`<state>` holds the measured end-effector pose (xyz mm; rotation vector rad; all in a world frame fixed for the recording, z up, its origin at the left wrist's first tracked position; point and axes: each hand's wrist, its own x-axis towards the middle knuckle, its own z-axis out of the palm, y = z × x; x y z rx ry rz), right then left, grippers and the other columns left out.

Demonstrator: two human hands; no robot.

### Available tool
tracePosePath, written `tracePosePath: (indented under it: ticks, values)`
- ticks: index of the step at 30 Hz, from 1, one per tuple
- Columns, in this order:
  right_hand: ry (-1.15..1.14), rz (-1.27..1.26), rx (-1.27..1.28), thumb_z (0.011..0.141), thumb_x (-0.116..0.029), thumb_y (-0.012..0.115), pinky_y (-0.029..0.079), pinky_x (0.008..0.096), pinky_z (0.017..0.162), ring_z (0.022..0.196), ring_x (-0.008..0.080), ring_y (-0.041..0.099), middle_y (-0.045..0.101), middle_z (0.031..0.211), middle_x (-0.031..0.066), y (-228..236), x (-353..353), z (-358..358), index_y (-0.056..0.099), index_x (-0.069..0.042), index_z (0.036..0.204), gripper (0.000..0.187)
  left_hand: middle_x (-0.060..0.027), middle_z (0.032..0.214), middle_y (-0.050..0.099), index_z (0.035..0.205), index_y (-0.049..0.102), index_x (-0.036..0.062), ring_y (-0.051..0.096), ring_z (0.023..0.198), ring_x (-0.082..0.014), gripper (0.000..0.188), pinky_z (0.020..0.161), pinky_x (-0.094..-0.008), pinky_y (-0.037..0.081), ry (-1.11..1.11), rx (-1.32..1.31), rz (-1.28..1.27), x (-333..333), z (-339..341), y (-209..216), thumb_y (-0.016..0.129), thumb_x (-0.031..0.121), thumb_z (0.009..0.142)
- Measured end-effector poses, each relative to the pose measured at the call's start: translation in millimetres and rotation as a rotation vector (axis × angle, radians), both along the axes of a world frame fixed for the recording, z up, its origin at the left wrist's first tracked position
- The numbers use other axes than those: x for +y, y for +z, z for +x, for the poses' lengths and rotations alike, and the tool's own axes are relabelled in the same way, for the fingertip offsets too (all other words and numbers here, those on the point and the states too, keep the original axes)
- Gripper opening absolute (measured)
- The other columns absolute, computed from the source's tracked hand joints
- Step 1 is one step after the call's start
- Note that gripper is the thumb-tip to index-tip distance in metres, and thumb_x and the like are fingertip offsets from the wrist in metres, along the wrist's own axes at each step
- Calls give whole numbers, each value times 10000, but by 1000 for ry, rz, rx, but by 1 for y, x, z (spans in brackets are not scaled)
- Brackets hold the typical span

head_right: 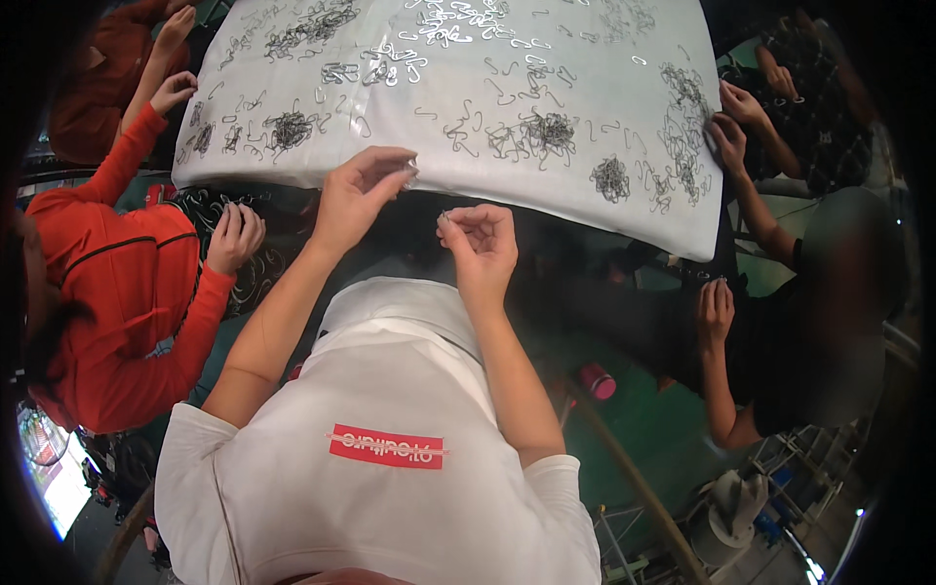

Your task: The person repeatedly picks up small metal links from a white table and interlocks them by hand into longer chains. They occasionally lift the assembled chains to hang them on a nearby metal rack. Other people at the table perform the same task simultaneously.

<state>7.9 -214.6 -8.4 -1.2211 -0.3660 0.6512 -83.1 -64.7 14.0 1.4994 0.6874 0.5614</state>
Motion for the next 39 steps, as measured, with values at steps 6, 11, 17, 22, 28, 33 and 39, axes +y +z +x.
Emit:
tracePosePath:
  ticks: [6, 11, 17, 22, 28, 33, 39]
  values:
    - [-19, 14, -74, 829, 43, 676, 534, 229, 639, 740, 124, 630, 635, 888, 99, -1, 5, 0, 484, -17, 965, 243, -53, 910, 699, 1034, 665, -1, 640, 817, -77, 189, 727, -216, 503, -118, 44, -46, -18, -6, 33, 668, 65, 857]
    - [-10, -2, -165, 837, 33, 670, 534, 231, 640, 760, 118, 641, 646, 893, 94, -5, 4, -1, 509, -4, 970, 211, -39, 875, 701, 964, 691, 5, 645, 796, -82, 148, 704, -224, 507, -96, 137, 72, -26, -3, 38, 688, 50, 823]
    - [66, -105, -282, 831, 33, 672, 528, 222, 631, 768, 114, 642, 653, 897, 82, -10, 4, 6, 529, 4, 980, 209, -62, 838, 694, 916, 699, 23, 634, 705, -118, 131, 615, -236, 494, -13, -26, 266, -33, 7, 22, 680, 3, 789]
    - [180, -280, -629, 806, -74, 705, 482, 241, 567, 732, 123, 616, 649, 895, 72, -19, 1, 64, 613, -33, 1001, 219, -60, 878, 675, 909, 696, 27, 617, 745, -119, 153, 656, -235, 497, -31, -69, 295, -31, 2, 8, 695, -39, 772]
    - [97, -848, -910, 829, -181, 659, 494, 382, 704, 794, 279, 648, 675, 868, 118, -57, 62, 225, 689, -56, 913, 154, -92, 857, 682, 902, 707, 26, 648, 790, -198, 189, 674, -275, 535, -75, -55, 344, -32, -3, -3, 714, -59, 733]
    - [255, -1250, -968, 805, -259, 673, 500, 409, 767, 893, 299, 657, 691, 949, 123, -80, 114, 285, 708, -76, 913, 214, -73, 851, 677, 895, 703, 37, 632, 781, -195, 204, 676, -280, 515, -66, -42, 317, -28, -5, -10, 697, -79, 727]
    - [344, -1131, -951, 829, -249, 658, 480, 364, 705, 790, 257, 638, 683, 865, 87, -82, 117, 282, 696, -65, 896, 200, -78, 849, 669, 904, 696, 27, 612, 757, -183, 232, 662, -270, 493, -55, -101, 360, -25, -6, -16, 695, -102, 712]
